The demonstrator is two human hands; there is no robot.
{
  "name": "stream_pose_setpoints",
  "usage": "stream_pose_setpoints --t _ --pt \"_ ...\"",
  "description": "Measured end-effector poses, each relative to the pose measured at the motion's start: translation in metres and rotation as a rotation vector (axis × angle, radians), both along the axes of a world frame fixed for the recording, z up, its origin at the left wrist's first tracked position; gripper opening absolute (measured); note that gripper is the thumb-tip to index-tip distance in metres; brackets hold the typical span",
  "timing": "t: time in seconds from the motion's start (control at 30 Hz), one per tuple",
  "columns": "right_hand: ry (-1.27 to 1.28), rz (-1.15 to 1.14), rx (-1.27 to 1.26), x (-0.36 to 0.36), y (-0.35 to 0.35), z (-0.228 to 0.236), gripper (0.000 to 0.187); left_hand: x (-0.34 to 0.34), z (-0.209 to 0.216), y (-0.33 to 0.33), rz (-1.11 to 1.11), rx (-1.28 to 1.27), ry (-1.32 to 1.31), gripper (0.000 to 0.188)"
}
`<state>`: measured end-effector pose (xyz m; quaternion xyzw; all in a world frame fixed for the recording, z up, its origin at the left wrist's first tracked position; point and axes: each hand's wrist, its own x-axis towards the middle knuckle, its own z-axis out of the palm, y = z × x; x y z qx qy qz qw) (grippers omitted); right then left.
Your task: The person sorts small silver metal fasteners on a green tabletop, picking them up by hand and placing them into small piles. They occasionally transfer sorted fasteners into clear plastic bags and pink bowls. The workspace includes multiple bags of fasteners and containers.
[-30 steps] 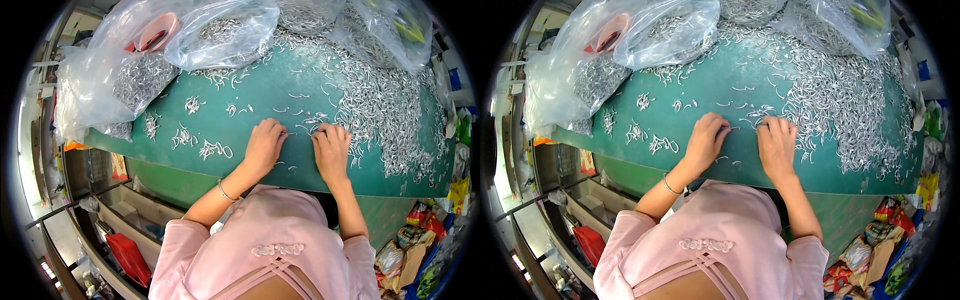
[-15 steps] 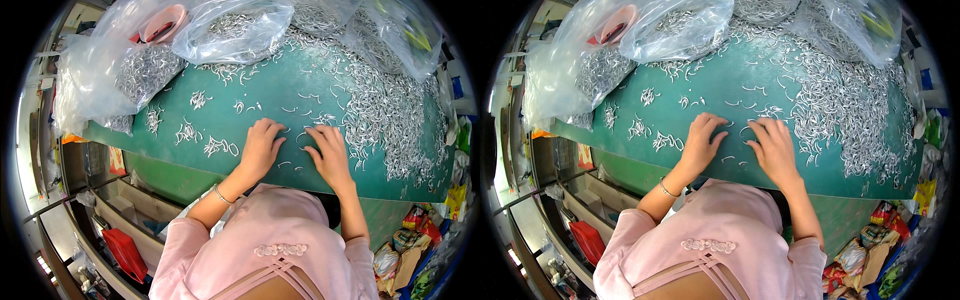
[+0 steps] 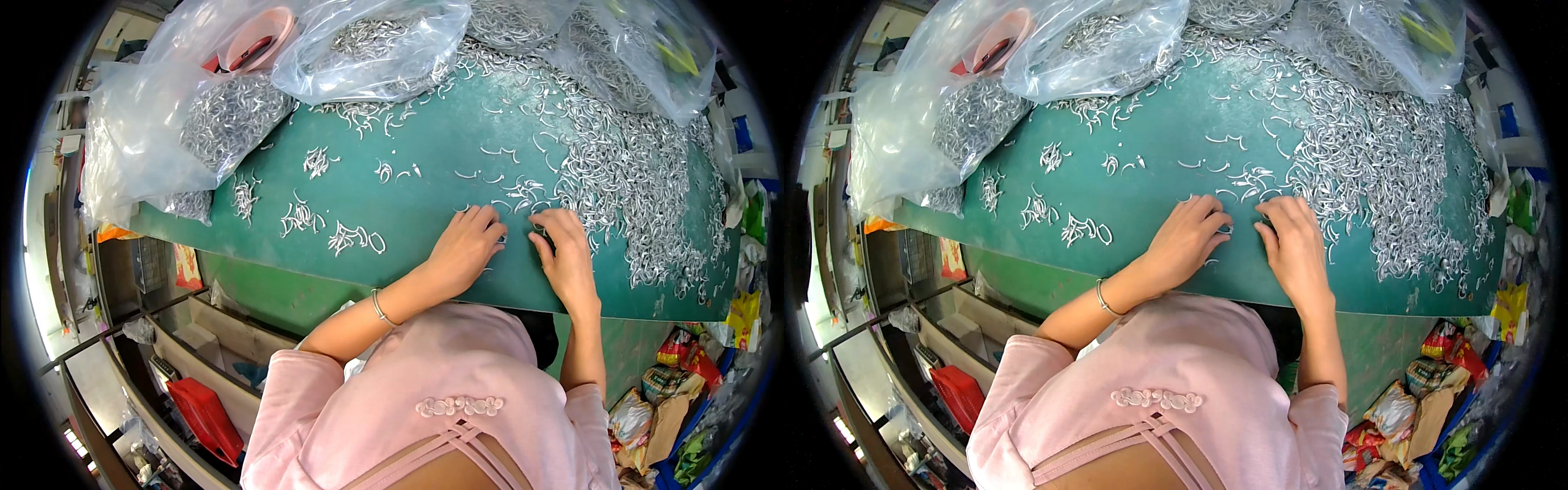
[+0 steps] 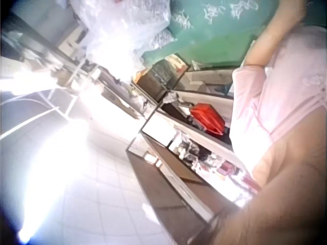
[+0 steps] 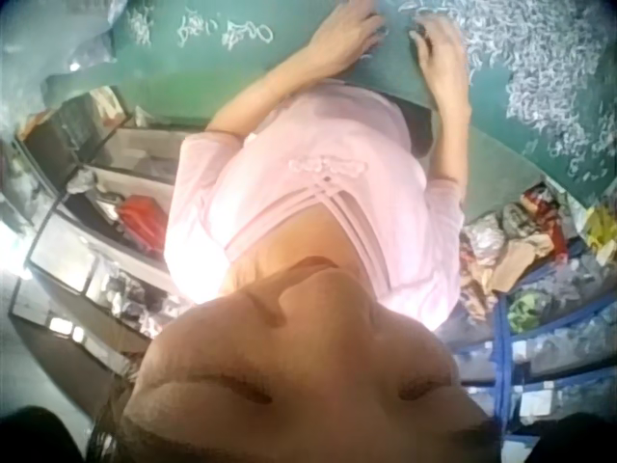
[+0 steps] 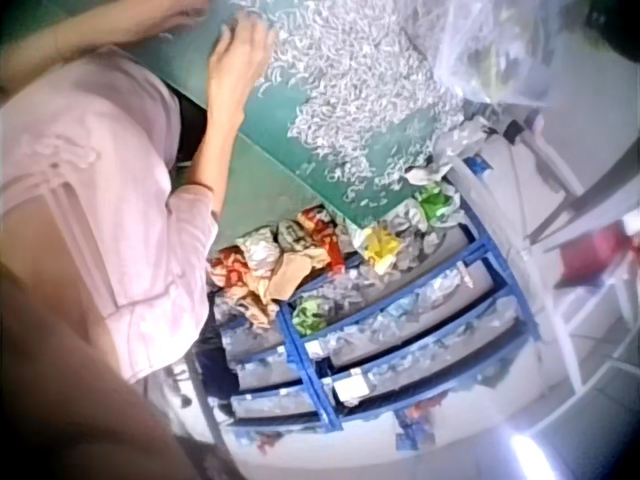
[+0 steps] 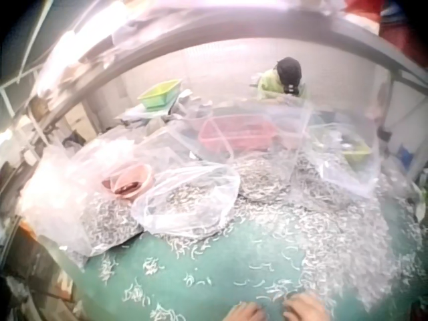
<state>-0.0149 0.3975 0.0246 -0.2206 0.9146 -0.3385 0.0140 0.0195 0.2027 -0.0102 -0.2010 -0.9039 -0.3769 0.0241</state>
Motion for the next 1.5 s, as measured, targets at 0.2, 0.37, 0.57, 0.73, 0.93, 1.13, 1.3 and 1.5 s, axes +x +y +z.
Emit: stream_pose_setpoints --t 0.2,0.37,0.57,0.73,0.93,1.13,1.3,1.5 --pt "-0.004 -0.031 -0.027 -0.006 0.001 0.000 0.020 0.013 0.000 -0.017 0.083 -0.002 0.002 0.018" --pt "0.151 0.065 0.055 -0.029 -0.038 -0.005 0.021 0.017 0.003 -0.020 0.134 0.006 0.010 0.018" --pt "0.153 0.099 0.285 -0.025 -0.040 -0.020 0.012 0.025 0.006 -0.025 0.145 0.085 -0.022 0.028" --pt "0.217 0.051 0.108 -0.021 -0.035 -0.019 0.009 0.028 -0.001 -0.020 0.182 0.163 0.024 0.029" --pt "0.053 -0.002 -0.103 -0.017 -0.039 -0.013 0.022 0.031 0.011 -0.035 0.301 0.154 0.082 0.022" --pt "-0.082 0.017 -0.193 -0.011 -0.055 -0.003 0.015 0.064 0.007 -0.090 0.663 -0.201 0.054 0.021" --pt "-0.153 0.004 -0.149 -0.012 -0.041 -0.007 0.013 0.060 0.012 -0.084 0.749 -0.136 0.032 0.024" --pt "-0.216 0.020 -0.143 -0.007 -0.037 -0.008 0.008 0.016 0.003 -0.041 0.408 0.031 0.074 0.025"
